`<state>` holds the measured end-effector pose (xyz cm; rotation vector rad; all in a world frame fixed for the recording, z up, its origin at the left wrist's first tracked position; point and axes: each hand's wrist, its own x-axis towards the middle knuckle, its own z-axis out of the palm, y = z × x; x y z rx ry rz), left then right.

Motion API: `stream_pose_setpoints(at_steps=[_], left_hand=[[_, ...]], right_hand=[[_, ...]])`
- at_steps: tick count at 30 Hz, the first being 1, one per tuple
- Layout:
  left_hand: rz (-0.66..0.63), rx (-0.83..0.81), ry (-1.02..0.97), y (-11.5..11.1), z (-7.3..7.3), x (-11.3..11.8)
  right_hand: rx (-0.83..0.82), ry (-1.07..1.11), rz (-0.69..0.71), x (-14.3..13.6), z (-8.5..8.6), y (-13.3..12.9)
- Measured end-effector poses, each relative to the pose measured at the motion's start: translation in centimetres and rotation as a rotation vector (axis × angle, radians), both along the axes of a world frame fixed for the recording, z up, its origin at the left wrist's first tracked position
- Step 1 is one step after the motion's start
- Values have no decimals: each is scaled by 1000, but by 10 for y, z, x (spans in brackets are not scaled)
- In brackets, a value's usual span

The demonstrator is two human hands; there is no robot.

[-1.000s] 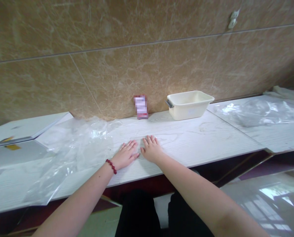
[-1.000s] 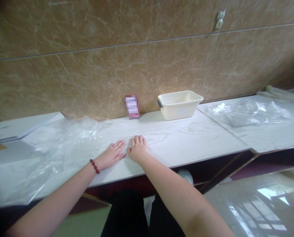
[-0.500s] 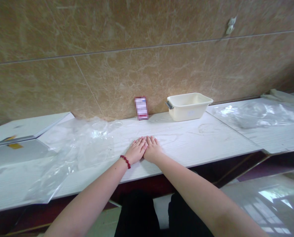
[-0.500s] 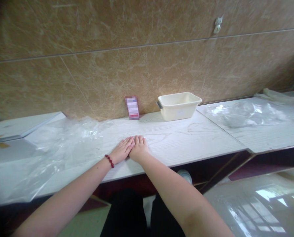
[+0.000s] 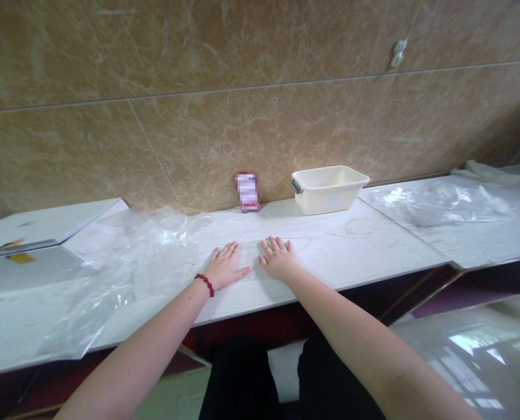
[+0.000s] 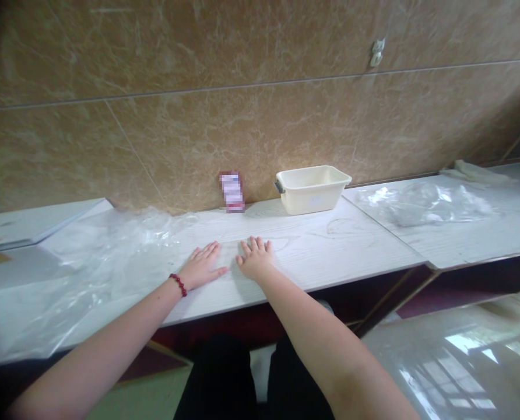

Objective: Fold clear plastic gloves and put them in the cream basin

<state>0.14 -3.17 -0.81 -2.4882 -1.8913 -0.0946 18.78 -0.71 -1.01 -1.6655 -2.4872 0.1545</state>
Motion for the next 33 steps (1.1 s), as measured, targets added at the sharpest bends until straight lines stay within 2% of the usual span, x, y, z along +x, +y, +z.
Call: stream_pose_setpoints(at_steps=[6, 10, 12, 14, 17, 19, 24, 28, 33], left_hand=[[1, 20, 2, -1, 0, -21], [20, 135, -47, -2, -1, -28], [-5, 174, -71, -5, 1, -27], [-42, 176, -87, -10, 4, -22], [-119, 121, -111, -22, 7, -7], [-163, 75, -128, -31, 9, 5], [-182, -18, -187, -42, 9, 22], [-174, -33, -187, -42, 6, 21], [-196, -36, -140, -42, 3, 16]], right_hand=[[-19, -40, -24, 8, 4, 0], [103, 53, -131, 25, 14, 6], [137, 127, -136, 37, 23, 8], [133, 181, -6, 47, 32, 7], [109, 206, 331, 57, 42, 0], [97, 200, 479, 60, 45, -6], [67, 167, 601, 63, 46, -16], [84, 163, 682, 61, 43, -19], [139, 139, 716, 55, 35, -19]])
